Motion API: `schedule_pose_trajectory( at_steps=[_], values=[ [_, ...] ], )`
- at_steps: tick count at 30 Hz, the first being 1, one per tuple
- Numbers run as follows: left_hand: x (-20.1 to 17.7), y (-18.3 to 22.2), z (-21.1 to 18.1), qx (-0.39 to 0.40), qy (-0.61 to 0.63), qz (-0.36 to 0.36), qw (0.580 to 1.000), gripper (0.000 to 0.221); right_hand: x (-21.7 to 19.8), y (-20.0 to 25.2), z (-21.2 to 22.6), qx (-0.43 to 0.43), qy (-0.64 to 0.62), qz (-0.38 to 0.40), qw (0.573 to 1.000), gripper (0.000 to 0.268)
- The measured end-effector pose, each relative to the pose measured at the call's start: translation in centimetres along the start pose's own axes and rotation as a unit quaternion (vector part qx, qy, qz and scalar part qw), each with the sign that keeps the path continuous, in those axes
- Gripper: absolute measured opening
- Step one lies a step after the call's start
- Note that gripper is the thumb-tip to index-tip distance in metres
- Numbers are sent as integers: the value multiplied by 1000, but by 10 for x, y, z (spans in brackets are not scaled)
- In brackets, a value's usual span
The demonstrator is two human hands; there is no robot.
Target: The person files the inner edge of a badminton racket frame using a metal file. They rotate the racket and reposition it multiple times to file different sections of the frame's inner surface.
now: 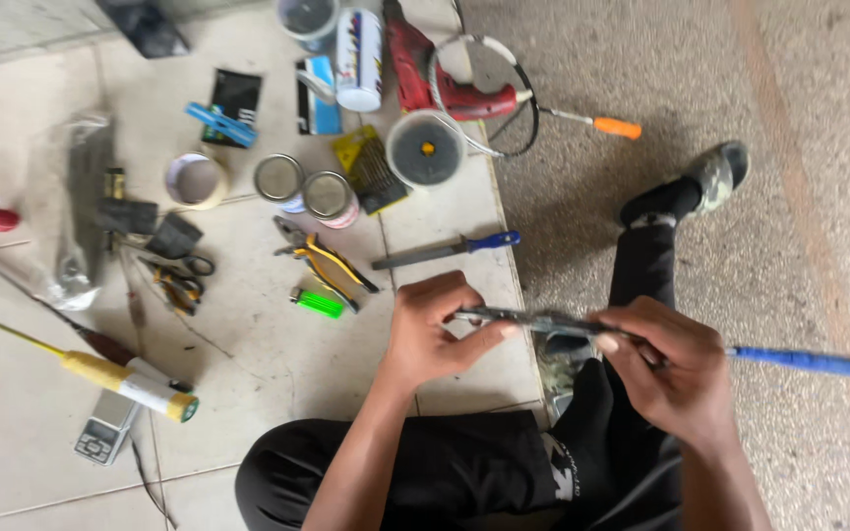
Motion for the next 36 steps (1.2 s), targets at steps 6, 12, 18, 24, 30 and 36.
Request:
schedule_pose_trajectory(
  at_steps=[6, 12, 18, 24, 30, 36],
  values=[
    [-48, 3, -71, 201, -30, -88, 975, 44, -5, 6, 52, -135, -7, -60, 989, 20],
    [-76, 9, -98, 257, -46, -119, 958, 46, -1, 3, 97, -221, 5, -91, 971, 21],
    [-93, 18, -120, 322, -76, -134, 934, 47, 0, 9, 124, -250, -9, -102, 963, 22],
    [-96, 12, -139, 233, -48, -68, 969, 40, -6, 9, 140, -237, 7, -113, 965, 26],
    [-90, 11, -139, 178, -30, 22, 983, 16, -11, 7, 109, -269, 12, -101, 958, 18],
    [-87, 10, -130, 199, 19, -11, 980, 22, -11, 5, 110, -242, 7, -96, 966, 24]
  ],
)
Point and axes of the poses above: each hand's wrist, its own y-axis away from the middle knuckle, its own x-axis out of the palm, z = x × y, the point moved 6 cm from there along -y, towards the middle knuckle, and after that the axes turned 1 degree about -z, right-handed, at the moved point
